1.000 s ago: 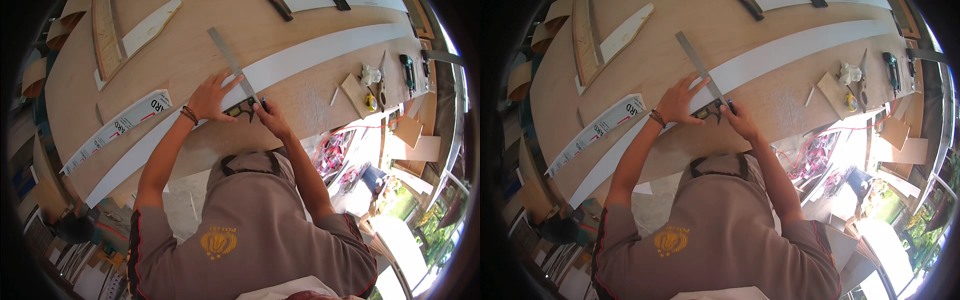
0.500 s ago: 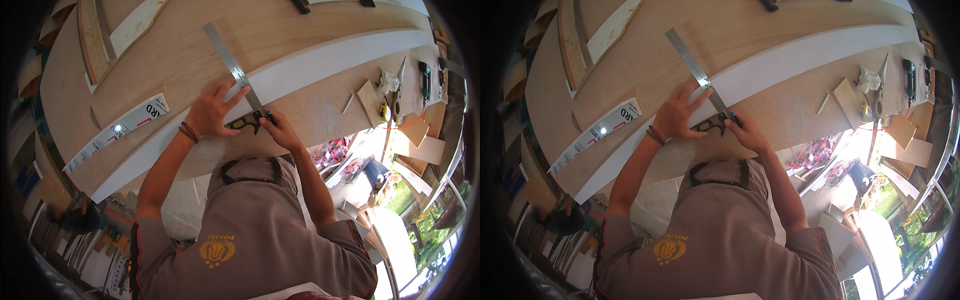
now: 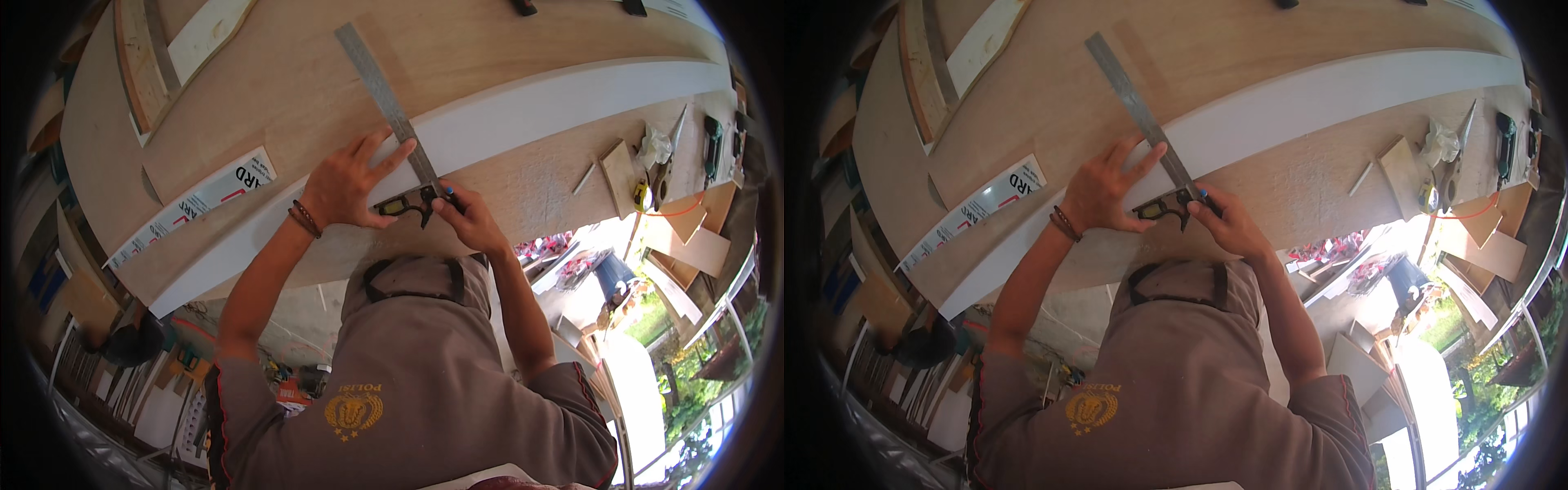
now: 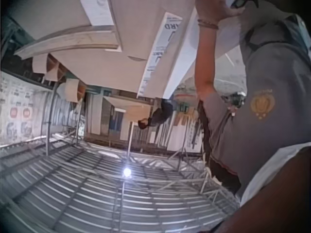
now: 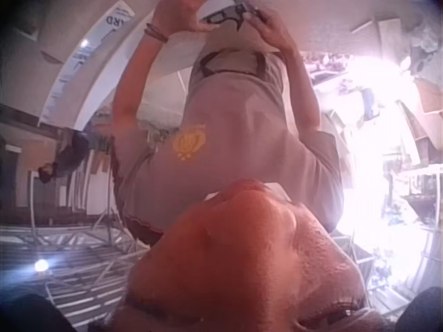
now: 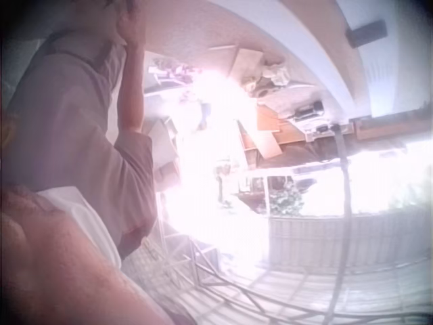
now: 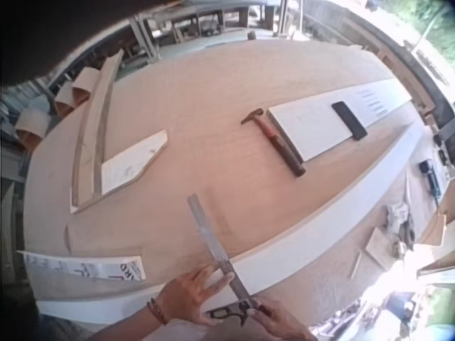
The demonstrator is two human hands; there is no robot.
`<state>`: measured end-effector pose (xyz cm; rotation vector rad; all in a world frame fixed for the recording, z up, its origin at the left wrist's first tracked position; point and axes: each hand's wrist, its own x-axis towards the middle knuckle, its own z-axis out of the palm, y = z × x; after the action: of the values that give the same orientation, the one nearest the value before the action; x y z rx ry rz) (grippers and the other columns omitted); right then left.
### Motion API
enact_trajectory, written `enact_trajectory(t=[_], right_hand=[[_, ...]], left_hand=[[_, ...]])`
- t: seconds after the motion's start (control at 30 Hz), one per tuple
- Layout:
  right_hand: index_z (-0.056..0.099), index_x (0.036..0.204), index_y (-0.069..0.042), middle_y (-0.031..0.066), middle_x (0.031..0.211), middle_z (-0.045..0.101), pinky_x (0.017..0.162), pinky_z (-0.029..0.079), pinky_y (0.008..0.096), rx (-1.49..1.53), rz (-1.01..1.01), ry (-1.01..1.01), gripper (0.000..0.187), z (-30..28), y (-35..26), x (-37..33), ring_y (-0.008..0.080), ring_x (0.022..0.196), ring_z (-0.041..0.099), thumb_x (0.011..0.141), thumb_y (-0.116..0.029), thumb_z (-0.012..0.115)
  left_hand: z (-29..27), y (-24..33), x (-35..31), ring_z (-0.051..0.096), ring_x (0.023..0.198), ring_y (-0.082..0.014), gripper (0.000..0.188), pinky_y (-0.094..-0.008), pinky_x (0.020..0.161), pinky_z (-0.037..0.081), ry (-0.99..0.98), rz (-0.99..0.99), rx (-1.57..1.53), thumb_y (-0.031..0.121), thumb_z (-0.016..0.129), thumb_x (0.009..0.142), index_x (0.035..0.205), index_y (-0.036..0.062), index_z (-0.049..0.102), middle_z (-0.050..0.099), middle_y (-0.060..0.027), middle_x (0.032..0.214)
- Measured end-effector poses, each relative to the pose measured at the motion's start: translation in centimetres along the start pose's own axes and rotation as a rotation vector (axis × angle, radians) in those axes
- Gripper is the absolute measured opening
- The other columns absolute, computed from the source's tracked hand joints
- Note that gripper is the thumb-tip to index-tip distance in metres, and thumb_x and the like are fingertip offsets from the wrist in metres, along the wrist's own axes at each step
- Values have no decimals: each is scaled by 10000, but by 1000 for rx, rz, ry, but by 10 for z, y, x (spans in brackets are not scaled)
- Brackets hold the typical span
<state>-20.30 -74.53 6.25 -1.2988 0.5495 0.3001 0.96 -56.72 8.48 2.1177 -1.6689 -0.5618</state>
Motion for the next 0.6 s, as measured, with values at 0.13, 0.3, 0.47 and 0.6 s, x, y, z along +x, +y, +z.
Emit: enact_trajectory(t=[0.13,0.3,0.47,0.6], right_hand=[[689,1229,8,58,925,667,809,474,293,-50,-27,150,301,2,-15,-4,132,878,603,1053,-225,616],[747,1120,-3,99,906,661,706,480,297,-519,-386,687,212,-9,-22,-12,182,803,630,1040,-138,605],[743,1152,-22,120,980,708,707,534,336,-481,-609,645,198,14,-48,21,241,829,665,962,-29,685],[730,1196,-32,121,1074,739,819,557,383,-591,-704,514,272,19,-45,39,297,942,673,925,-26,716]], left_hand=[[2,-2,-2,645,1126,-326,1194,-398,843,612,16,-7,-5,567,884,549,1592,210,425,547,-185,1393],[3,-1,-4,652,1114,-330,1209,-402,839,612,40,-1,3,577,886,536,1591,210,425,553,-185,1388],[1,1,-3,654,1098,-342,1210,-410,854,608,94,27,-4,560,890,529,1590,212,424,566,-171,1366],[0,1,-5,652,1087,-342,1212,-417,866,604,135,55,6,548,891,526,1592,217,419,574,-161,1342]])
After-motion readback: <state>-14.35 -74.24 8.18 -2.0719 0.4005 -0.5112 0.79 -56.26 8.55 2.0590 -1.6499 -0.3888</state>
